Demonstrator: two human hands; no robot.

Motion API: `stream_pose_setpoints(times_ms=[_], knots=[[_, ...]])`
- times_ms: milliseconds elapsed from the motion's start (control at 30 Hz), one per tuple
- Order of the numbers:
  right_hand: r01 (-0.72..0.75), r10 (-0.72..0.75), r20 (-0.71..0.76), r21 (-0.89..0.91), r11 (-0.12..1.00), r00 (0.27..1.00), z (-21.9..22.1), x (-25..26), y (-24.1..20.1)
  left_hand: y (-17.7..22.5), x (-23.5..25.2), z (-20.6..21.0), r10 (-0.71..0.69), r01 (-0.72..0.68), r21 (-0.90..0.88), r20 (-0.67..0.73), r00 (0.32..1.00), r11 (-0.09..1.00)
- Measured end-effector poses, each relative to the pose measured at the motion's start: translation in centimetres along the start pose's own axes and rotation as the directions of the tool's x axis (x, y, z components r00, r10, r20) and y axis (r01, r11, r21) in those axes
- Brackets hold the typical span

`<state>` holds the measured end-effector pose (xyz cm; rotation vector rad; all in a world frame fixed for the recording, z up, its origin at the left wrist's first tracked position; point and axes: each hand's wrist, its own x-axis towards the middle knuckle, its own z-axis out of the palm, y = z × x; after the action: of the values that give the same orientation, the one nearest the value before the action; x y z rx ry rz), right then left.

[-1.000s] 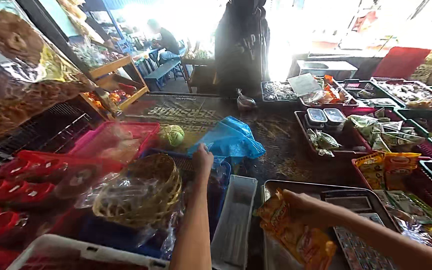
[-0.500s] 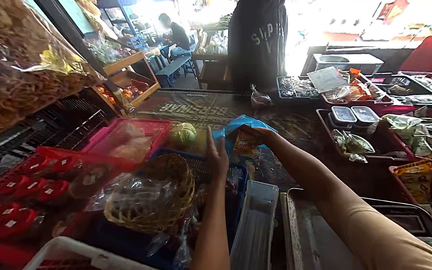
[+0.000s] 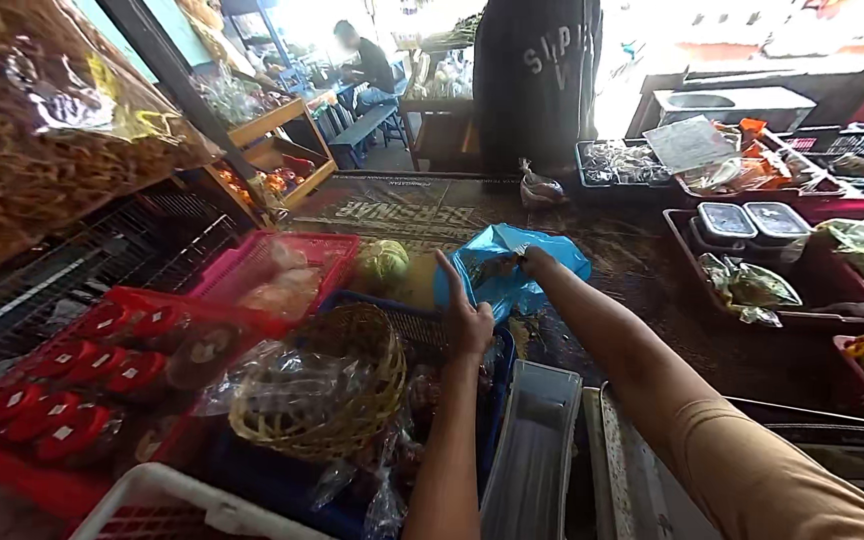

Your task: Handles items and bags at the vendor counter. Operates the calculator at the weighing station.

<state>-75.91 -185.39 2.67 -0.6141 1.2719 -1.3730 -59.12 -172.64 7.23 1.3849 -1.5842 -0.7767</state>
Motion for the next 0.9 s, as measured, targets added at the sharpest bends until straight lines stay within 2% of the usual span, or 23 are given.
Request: stream_pose_setpoints(times_ms=[33, 67, 100, 167, 233, 267, 333, 367, 433, 500, 567, 600, 667, 700, 733, 800, 900], knots=[[0.029, -0.028, -0.011, 0.127, 0.991, 1.0, 0.3, -0.3, 0.1, 0.2, -0.1, 0.0, -0.012, 0.012, 0.018, 0.013, 1.0, 1.0], [0.032, -0.031, -0.011, 0.164, 0.986, 0.999, 0.7, -0.5, 0.0, 0.5, -0.2, 0.1, -0.019, 0.018, 0.038, 0.024, 1.0, 0.999], [0.015, -0.014, -0.006, 0.105, 0.994, 1.0, 1.0, -0.5, -0.2, 0.7, -0.2, 0.2, -0.026, 0.024, 0.057, 0.037, 0.999, 0.998], [-0.062, 0.069, 0.019, -0.253, 0.966, 0.997, 0.9, -0.6, -0.4, 0.5, -0.2, 0.4, -0.021, 0.017, 0.068, 0.058, 0.998, 0.998], [-0.058, 0.105, 0.043, -0.602, 0.796, 0.993, -0.1, -1.2, -1.1, 0.1, 0.0, 0.4, 0.0, -0.006, 0.073, 0.079, 0.997, 0.997], [0.001, 0.084, 0.081, -0.724, 0.69, 0.993, -0.8, -1.9, -1.8, -0.1, 0.1, 0.3, 0.004, -0.01, 0.075, 0.079, 0.997, 0.997], [0.225, 0.008, 0.271, -0.814, 0.535, 0.962, -3.0, -4.5, -3.9, -0.5, 0.4, 0.3, 0.039, -0.043, 0.084, 0.047, 0.998, 0.996], [0.303, 0.059, 0.379, -0.816, 0.492, 0.924, -4.0, -7.2, -6.1, -0.6, 0.6, 0.3, 0.065, -0.068, 0.075, 0.036, 0.997, 0.995], [0.382, 0.152, 0.497, -0.798, 0.467, 0.854, -7.1, -13.4, -9.7, -0.6, 0.6, 0.3, 0.117, -0.118, 0.096, 0.019, 0.993, 0.988], [0.48, 0.051, 0.548, -0.77, 0.42, 0.835, -12.8, -19.6, -11.4, 0.3, 0.1, 0.2, 0.124, -0.129, 0.193, 0.039, 0.991, 0.973], [0.529, -0.199, 0.492, -0.759, 0.38, 0.848, -20.0, -26.0, -11.2, 1.1, -0.2, 0.0, 0.114, -0.126, 0.272, 0.062, 0.992, 0.954], [0.525, -0.359, 0.404, -0.768, 0.367, 0.841, -23.6, -29.3, -10.3, 1.3, -0.3, 0.0, 0.117, -0.132, 0.28, 0.069, 0.991, 0.951], [0.391, -0.575, 0.092, -0.818, 0.421, 0.813, -28.6, -36.5, -8.0, 1.6, -0.6, -0.3, 0.123, -0.14, 0.272, 0.078, 0.989, 0.952], [0.311, -0.625, -0.044, -0.839, 0.447, 0.78, -30.2, -39.9, -6.1, 1.7, -0.9, -0.4, 0.12, -0.138, 0.277, 0.082, 0.989, 0.951], [0.251, -0.65, -0.122, -0.857, 0.45, 0.75, -31.4, -42.9, -3.7, 1.7, -1.1, -0.5, 0.122, -0.14, 0.283, 0.079, 0.989, 0.949], [0.212, -0.697, -0.124, -0.903, 0.375, 0.706, -32.8, -47.2, 1.6, 1.8, -1.6, -0.5, 0.137, -0.156, 0.275, 0.087, 0.987, 0.949], [0.252, -0.683, 0.017, -0.936, 0.246, 0.73, -31.8, -50.8, 7.9, 2.1, -2.8, -0.3, 0.139, -0.169, 0.324, 0.114, 0.984, 0.931]])
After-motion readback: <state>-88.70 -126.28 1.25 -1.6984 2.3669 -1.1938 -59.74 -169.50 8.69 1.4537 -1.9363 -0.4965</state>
